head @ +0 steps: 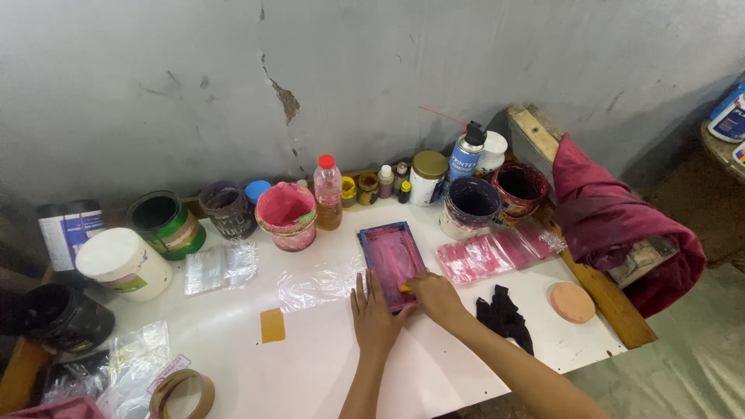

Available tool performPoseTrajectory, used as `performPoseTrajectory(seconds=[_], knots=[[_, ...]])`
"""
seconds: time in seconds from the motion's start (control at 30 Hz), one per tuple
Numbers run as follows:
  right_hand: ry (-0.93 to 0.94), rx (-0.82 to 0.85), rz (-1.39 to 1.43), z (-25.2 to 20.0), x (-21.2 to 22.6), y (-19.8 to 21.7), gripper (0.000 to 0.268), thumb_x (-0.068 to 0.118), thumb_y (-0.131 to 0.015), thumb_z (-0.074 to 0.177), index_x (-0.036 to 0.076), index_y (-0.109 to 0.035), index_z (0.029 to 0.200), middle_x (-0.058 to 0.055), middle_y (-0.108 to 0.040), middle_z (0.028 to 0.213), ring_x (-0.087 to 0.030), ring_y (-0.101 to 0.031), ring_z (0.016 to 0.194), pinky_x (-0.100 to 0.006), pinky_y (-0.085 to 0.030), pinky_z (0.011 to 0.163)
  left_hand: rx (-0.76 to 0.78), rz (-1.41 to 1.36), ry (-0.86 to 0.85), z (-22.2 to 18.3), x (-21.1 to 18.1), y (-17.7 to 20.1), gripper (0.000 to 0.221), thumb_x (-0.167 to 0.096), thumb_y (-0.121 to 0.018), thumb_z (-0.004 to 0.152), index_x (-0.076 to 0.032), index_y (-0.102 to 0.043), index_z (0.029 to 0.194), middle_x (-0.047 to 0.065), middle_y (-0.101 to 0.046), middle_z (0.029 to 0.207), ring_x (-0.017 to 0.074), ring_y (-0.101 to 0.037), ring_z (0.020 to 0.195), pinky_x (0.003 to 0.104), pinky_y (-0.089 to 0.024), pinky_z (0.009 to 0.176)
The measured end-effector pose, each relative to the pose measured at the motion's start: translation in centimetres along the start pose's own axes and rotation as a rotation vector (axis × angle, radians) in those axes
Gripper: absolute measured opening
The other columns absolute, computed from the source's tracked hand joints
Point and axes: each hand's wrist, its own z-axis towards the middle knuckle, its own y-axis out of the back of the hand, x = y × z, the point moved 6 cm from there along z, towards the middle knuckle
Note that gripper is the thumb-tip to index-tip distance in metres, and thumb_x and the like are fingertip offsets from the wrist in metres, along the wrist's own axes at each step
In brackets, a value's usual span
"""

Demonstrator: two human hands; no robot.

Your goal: Applying and spreading pink ink onto a small screen printing frame using a manual spreader tool on a workbench.

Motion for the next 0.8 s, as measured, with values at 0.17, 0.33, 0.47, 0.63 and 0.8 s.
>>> performPoseTrajectory(seconds=[0.17, 0.33, 0.47, 0.63, 0.8], knots=[[-0.128, 0.305, 0.140, 3.5, 0.4, 4.1, 0.013, 0.026, -0.070, 0.091, 0.015, -0.077, 0.089, -0.007, -0.076, 0.087, -0.021, -0.069, 0.065, -0.036, -0.058, 0.066, 0.048, -0.021, 0.023, 0.2, -0.2, 0.4, 0.128, -0.087, -0.063, 0.080, -0.003, -0.013, 0.163, 0.013, -0.015, 0.172, 0.0267, -0.008, 0.159, 0.049, -0.007, 0.126], [-0.022, 0.109, 0.284, 10.5, -1.8, 1.5, 0.021, 0.021, -0.062, 0.095, 0.014, -0.082, 0.098, -0.006, -0.081, 0.103, -0.022, -0.075, 0.090, -0.035, -0.055, 0.080, 0.012, -0.007, 0.017, 0.0, 0.1, 0.0, 0.127, -0.084, -0.066, 0.081, -0.003, -0.014, 0.164, 0.015, -0.017, 0.171, 0.0290, -0.012, 0.158, 0.050, -0.010, 0.126], [0.012, -0.014, 0.154, 14.6, -1.6, 0.1, 0.026, 0.038, -0.060, 0.097, 0.023, -0.081, 0.105, -0.004, -0.077, 0.105, -0.030, -0.070, 0.098, -0.044, -0.056, 0.077, -0.017, -0.040, -0.018, -0.1, -0.4, 1.0, 0.125, -0.081, -0.069, 0.082, 0.000, -0.017, 0.162, 0.014, -0.022, 0.170, 0.0298, -0.010, 0.159, 0.052, -0.012, 0.125], [0.005, 0.027, 0.068, 15.5, -2.4, -2.6, 0.027, 0.025, -0.055, 0.100, 0.027, -0.080, 0.111, 0.001, -0.075, 0.110, -0.027, -0.070, 0.100, -0.044, -0.060, 0.072, 0.013, -0.062, 0.003, 0.1, -0.4, 1.3, 0.126, -0.084, -0.067, 0.082, -0.001, -0.017, 0.162, 0.015, -0.020, 0.171, 0.0291, -0.010, 0.159, 0.051, -0.011, 0.125], [0.136, -0.034, 0.199, 13.1, -1.8, -2.1, 0.028, 0.016, -0.063, 0.094, 0.025, -0.078, 0.117, 0.007, -0.073, 0.128, -0.020, -0.067, 0.116, -0.041, -0.057, 0.087, -0.055, 0.000, -0.027, 0.1, -0.5, 1.2, 0.126, -0.085, -0.068, 0.080, -0.001, -0.020, 0.162, 0.014, -0.024, 0.170, 0.0283, -0.013, 0.159, 0.050, -0.014, 0.125]])
